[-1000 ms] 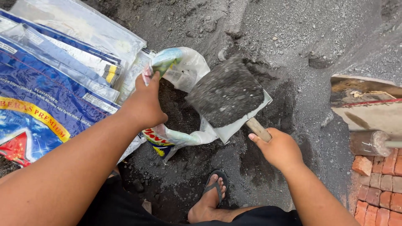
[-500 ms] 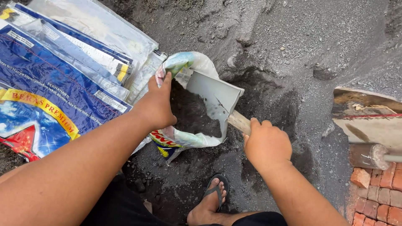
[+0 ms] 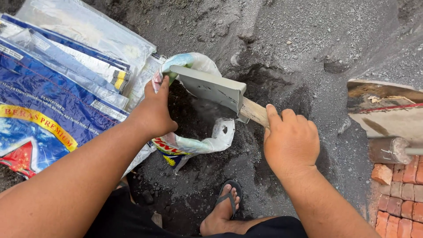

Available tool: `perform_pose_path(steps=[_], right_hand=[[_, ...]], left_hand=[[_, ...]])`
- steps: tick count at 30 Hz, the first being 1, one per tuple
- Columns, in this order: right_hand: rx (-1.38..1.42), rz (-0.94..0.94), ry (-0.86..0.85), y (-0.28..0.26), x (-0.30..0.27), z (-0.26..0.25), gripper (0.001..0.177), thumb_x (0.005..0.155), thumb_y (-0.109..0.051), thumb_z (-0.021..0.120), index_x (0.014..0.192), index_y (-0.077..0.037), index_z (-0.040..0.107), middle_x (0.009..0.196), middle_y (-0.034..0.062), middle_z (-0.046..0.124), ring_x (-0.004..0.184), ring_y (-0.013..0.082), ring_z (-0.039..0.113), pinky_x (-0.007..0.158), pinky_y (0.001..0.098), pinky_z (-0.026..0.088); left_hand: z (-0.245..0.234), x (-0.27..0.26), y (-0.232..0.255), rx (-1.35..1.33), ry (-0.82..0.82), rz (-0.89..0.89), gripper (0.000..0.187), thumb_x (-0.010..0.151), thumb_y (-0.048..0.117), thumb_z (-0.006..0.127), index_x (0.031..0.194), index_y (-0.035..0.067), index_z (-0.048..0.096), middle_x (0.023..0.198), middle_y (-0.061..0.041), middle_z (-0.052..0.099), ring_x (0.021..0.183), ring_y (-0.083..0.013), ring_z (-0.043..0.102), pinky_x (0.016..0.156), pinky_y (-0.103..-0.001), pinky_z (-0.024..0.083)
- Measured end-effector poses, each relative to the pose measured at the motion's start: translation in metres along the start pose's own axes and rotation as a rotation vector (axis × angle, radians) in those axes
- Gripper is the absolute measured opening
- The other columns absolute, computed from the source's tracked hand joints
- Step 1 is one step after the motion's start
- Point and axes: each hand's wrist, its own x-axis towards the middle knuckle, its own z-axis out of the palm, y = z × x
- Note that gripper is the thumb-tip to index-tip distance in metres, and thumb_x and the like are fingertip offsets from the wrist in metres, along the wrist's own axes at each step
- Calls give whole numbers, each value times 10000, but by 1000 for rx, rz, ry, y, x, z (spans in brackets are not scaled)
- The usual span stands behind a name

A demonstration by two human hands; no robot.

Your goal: Using a hand trowel to scoop sand from a pile and fill a plastic bag.

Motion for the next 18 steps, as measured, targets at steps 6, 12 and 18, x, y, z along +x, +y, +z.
perform_pose_path(steps=[6, 12, 18], right_hand=[[75, 147, -8, 31, -17, 35, 426, 783, -263, 829, 1199, -188, 778, 878, 30, 688, 798, 234, 708, 775, 362, 511], [305, 396, -115, 61, -51, 85, 534, 815, -285, 821, 1332, -178, 741, 991, 91, 702, 907, 317, 736, 838, 421, 550], [704, 670, -456, 97, -74, 133, 486, 862, -312, 784, 1319, -162, 720, 1135, 189, 748, 1073, 412, 716, 902, 507, 550]], left_hand=[[5, 4, -7, 43, 6, -22, 1032, 762, 129, 801, 1644, 74, 267, 1610, -348, 207, 1125, -562, 656, 845, -622, 592], [11, 10, -10, 77, 18, -48, 950, 736, 160, 794, 1589, 112, 379, 1617, -315, 207, 1130, -564, 659, 915, -618, 563], [19, 17, -16, 122, 49, -76, 925, 713, 163, 806, 1561, 134, 439, 1600, -313, 247, 1136, -573, 656, 922, -614, 554]])
